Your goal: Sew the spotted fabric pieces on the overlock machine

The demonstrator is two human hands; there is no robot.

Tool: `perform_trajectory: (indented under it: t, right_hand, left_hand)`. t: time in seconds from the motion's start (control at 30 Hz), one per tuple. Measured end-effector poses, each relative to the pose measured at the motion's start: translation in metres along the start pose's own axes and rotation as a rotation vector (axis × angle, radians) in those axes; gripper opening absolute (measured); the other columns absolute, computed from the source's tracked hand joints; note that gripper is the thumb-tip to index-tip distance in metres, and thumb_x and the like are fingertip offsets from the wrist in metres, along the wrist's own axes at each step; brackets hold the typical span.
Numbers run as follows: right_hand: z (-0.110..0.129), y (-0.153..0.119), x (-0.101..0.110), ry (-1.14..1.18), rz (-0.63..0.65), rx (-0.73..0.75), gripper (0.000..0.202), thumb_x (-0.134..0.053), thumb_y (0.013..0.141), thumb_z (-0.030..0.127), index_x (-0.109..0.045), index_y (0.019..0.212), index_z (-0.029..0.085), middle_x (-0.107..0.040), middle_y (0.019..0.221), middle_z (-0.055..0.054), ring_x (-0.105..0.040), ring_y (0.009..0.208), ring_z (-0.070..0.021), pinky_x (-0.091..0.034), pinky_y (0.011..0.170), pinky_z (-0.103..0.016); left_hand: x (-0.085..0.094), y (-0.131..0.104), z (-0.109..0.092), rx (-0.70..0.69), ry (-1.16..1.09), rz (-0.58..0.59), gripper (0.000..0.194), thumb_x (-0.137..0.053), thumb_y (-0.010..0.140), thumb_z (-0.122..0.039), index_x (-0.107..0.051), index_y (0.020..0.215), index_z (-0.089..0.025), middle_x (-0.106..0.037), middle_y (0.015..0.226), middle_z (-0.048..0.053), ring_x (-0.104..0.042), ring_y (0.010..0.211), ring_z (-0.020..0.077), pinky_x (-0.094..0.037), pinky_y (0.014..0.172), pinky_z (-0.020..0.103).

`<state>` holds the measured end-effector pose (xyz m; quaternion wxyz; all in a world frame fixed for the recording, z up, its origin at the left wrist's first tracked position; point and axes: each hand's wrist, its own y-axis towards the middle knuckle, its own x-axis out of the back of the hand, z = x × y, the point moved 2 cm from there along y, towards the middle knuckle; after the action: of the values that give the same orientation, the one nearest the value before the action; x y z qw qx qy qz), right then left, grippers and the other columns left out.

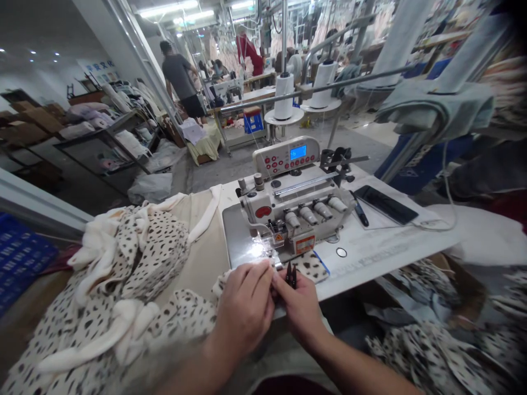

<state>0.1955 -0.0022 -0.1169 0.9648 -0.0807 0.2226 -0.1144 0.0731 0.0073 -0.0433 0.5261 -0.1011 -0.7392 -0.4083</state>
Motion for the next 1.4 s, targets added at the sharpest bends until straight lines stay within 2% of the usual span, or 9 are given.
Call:
perform_trajectory:
  t: [0.1,0.2,0.3,0.47,0.6,0.7,0.83,1.07,1.4]
  right_hand:
    - [0.005,0.002,0.004,0.000,0.030,0.009,0.032,-0.077,0.078,0.047,-0.066,0.075,0.017,-0.061,0.065,0.000,-0.052,0.060,-0.0139,-0.046,0.060,-0.027]
    - [0.019,0.005,0.010,-0.151,0.066,0.067,0.032,-0.074,0.080,0.047,-0.067,0.074,0.017,-0.060,0.064,0.000,-0.051,0.059,-0.0143,-0.044,0.059,-0.026]
    - [0.042,0.008,0.020,-0.408,0.100,0.182,0.034,-0.068,0.084,0.049,-0.067,0.071,0.017,-0.058,0.063,0.000,-0.051,0.060,-0.0154,-0.041,0.058,-0.026]
    - [0.081,0.016,0.033,-0.854,0.241,0.348,0.051,-0.036,0.102,0.046,-0.066,0.070,0.020,-0.060,0.060,-0.001,-0.055,0.059,-0.0179,-0.039,0.059,-0.029]
    - [0.100,0.022,0.027,-1.403,0.253,0.565,0.046,-0.039,0.101,0.038,-0.065,0.067,0.020,-0.068,0.067,-0.007,-0.060,0.062,-0.0205,-0.034,0.059,-0.031]
    - [0.104,0.022,0.018,-1.636,0.216,0.689,0.042,-0.045,0.099,0.036,-0.066,0.067,0.020,-0.069,0.067,-0.010,-0.060,0.060,-0.0199,-0.028,0.056,-0.031]
    - [0.105,0.020,0.010,-1.732,0.186,0.776,0.040,-0.048,0.098,0.035,-0.066,0.066,0.020,-0.067,0.063,-0.009,-0.057,0.054,-0.0185,-0.021,0.053,-0.032]
    - [0.100,0.019,0.005,-1.776,0.167,0.814,0.038,-0.050,0.097,0.032,-0.067,0.065,0.019,-0.067,0.063,-0.010,-0.056,0.053,-0.0186,-0.017,0.053,-0.033]
    - [0.097,0.018,0.000,-1.827,0.062,0.870,0.034,-0.052,0.096,0.028,-0.066,0.067,0.019,-0.066,0.064,-0.007,-0.059,0.056,-0.0190,-0.019,0.054,-0.032]
  left_hand:
    - [-0.007,-0.004,-0.001,-0.021,0.038,-0.062,0.037,-0.058,0.090,-0.013,-0.061,0.127,-0.014,-0.065,0.129,0.014,-0.057,0.110,0.0289,-0.050,0.095,0.047]
    - [-0.010,-0.003,-0.001,-0.029,0.059,-0.105,0.032,-0.059,0.092,-0.013,-0.063,0.123,-0.016,-0.067,0.126,0.013,-0.059,0.106,0.0275,-0.051,0.091,0.045]
    - [-0.011,-0.002,0.001,-0.025,0.083,-0.118,0.029,-0.060,0.092,-0.013,-0.066,0.119,-0.018,-0.068,0.125,0.012,-0.059,0.103,0.0271,-0.051,0.088,0.045]
    - [-0.011,-0.004,0.002,-0.017,0.122,-0.099,0.032,-0.061,0.091,-0.013,-0.065,0.122,-0.019,-0.065,0.129,0.013,-0.058,0.104,0.0275,-0.051,0.087,0.046]
    - [-0.011,-0.004,-0.003,-0.004,0.168,-0.131,0.030,-0.064,0.089,-0.011,-0.067,0.118,-0.019,-0.066,0.128,0.013,-0.056,0.103,0.0282,-0.050,0.085,0.046]
    - [-0.010,-0.003,-0.007,0.000,0.177,-0.135,0.026,-0.065,0.088,-0.012,-0.068,0.113,-0.019,-0.066,0.128,0.012,-0.055,0.102,0.0282,-0.050,0.083,0.046]
    - [-0.011,-0.003,-0.008,0.012,0.178,-0.122,0.024,-0.065,0.089,-0.012,-0.069,0.111,-0.019,-0.066,0.128,0.011,-0.055,0.101,0.0277,-0.048,0.082,0.046]
    - [-0.012,-0.003,-0.008,0.015,0.180,-0.129,0.022,-0.065,0.089,-0.012,-0.068,0.110,-0.018,-0.066,0.127,0.012,-0.055,0.102,0.0279,-0.048,0.082,0.046]
    - [-0.017,0.001,-0.015,0.115,0.285,-0.157,0.023,-0.067,0.088,-0.012,-0.068,0.110,-0.019,-0.066,0.126,0.011,-0.056,0.102,0.0273,-0.048,0.085,0.045]
